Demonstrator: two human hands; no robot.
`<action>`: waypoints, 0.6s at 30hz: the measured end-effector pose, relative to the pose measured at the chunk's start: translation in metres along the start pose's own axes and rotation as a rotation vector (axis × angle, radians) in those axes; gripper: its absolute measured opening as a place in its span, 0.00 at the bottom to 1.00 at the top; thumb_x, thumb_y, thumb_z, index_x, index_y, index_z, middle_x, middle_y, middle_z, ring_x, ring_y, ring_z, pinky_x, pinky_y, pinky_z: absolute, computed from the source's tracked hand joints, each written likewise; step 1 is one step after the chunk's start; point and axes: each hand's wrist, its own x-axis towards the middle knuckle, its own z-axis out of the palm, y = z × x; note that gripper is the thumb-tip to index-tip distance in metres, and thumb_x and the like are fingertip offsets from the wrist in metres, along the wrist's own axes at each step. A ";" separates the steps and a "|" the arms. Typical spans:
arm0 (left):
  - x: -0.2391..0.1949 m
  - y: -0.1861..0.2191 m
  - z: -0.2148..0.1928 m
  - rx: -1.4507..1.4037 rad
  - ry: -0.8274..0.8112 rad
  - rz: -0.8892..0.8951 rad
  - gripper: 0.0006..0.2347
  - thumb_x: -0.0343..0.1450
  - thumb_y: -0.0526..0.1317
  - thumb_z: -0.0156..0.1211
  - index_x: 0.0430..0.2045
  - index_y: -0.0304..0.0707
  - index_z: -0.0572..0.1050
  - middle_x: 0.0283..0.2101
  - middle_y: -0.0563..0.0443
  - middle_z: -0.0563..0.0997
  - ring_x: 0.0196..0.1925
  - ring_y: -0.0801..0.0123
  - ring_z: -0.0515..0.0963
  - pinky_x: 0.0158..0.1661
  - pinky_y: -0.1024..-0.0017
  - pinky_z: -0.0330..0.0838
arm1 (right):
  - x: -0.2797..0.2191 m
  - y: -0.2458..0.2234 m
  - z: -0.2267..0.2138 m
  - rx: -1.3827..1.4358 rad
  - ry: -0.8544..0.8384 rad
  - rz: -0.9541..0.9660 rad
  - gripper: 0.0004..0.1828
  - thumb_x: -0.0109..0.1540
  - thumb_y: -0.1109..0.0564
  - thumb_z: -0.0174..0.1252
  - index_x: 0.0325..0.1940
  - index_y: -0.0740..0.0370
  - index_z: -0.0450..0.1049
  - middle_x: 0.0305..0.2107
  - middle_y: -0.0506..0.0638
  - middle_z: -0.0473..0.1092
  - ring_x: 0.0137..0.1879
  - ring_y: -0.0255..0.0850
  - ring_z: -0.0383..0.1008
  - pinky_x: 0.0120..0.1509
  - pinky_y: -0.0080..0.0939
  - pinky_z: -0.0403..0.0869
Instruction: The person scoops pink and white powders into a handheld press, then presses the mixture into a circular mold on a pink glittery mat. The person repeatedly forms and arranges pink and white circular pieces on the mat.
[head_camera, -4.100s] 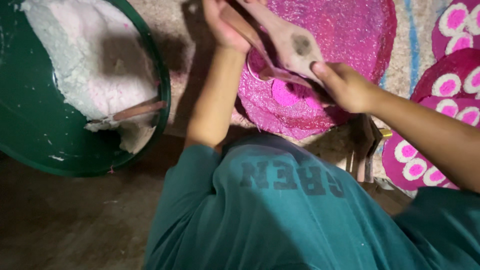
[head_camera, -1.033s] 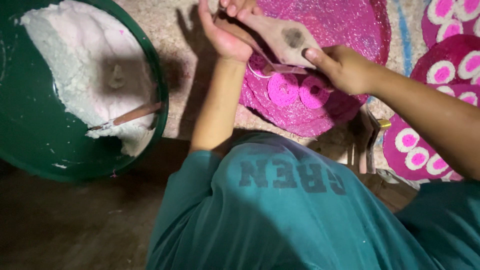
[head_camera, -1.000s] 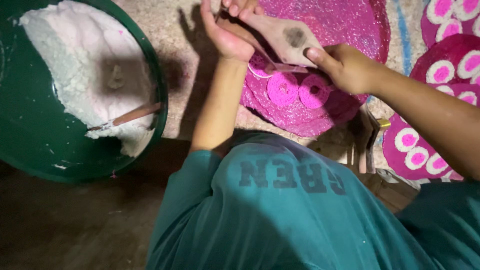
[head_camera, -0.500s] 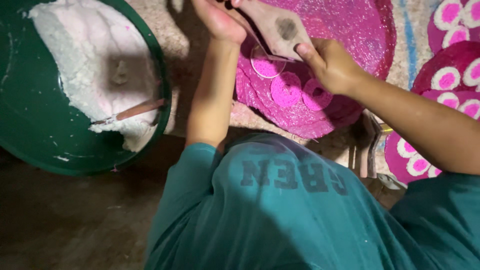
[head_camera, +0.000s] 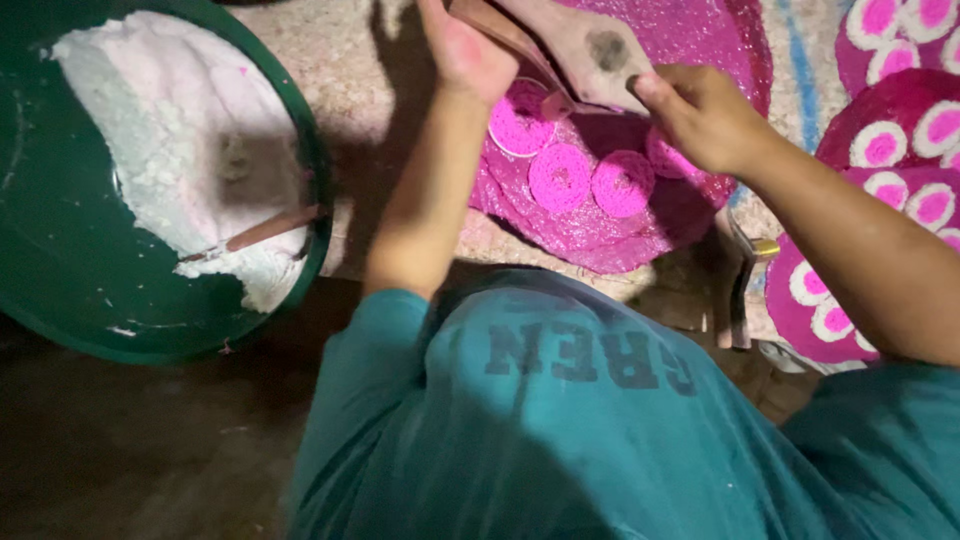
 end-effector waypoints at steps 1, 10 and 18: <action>-0.003 0.007 -0.006 0.047 -0.001 -0.116 0.28 0.74 0.62 0.33 0.48 0.35 0.69 0.47 0.44 0.78 0.42 0.58 0.81 0.46 0.60 0.74 | -0.002 0.003 0.001 0.061 0.009 -0.059 0.33 0.76 0.37 0.43 0.32 0.68 0.69 0.20 0.53 0.66 0.27 0.42 0.67 0.33 0.47 0.67; -0.057 0.014 -0.024 1.249 -0.187 -0.378 0.42 0.71 0.70 0.12 0.74 0.37 0.47 0.54 0.35 0.82 0.25 0.75 0.69 0.24 0.78 0.56 | -0.003 0.029 0.011 0.279 0.073 0.018 0.35 0.75 0.31 0.38 0.31 0.63 0.65 0.18 0.49 0.63 0.24 0.37 0.67 0.29 0.40 0.67; -0.084 0.025 -0.004 1.861 -0.362 0.137 0.29 0.78 0.51 0.36 0.76 0.43 0.43 0.59 0.46 0.84 0.25 0.70 0.77 0.30 0.71 0.73 | -0.005 0.041 0.019 0.396 0.198 -0.036 0.38 0.74 0.27 0.34 0.34 0.63 0.67 0.19 0.48 0.64 0.23 0.36 0.65 0.28 0.39 0.65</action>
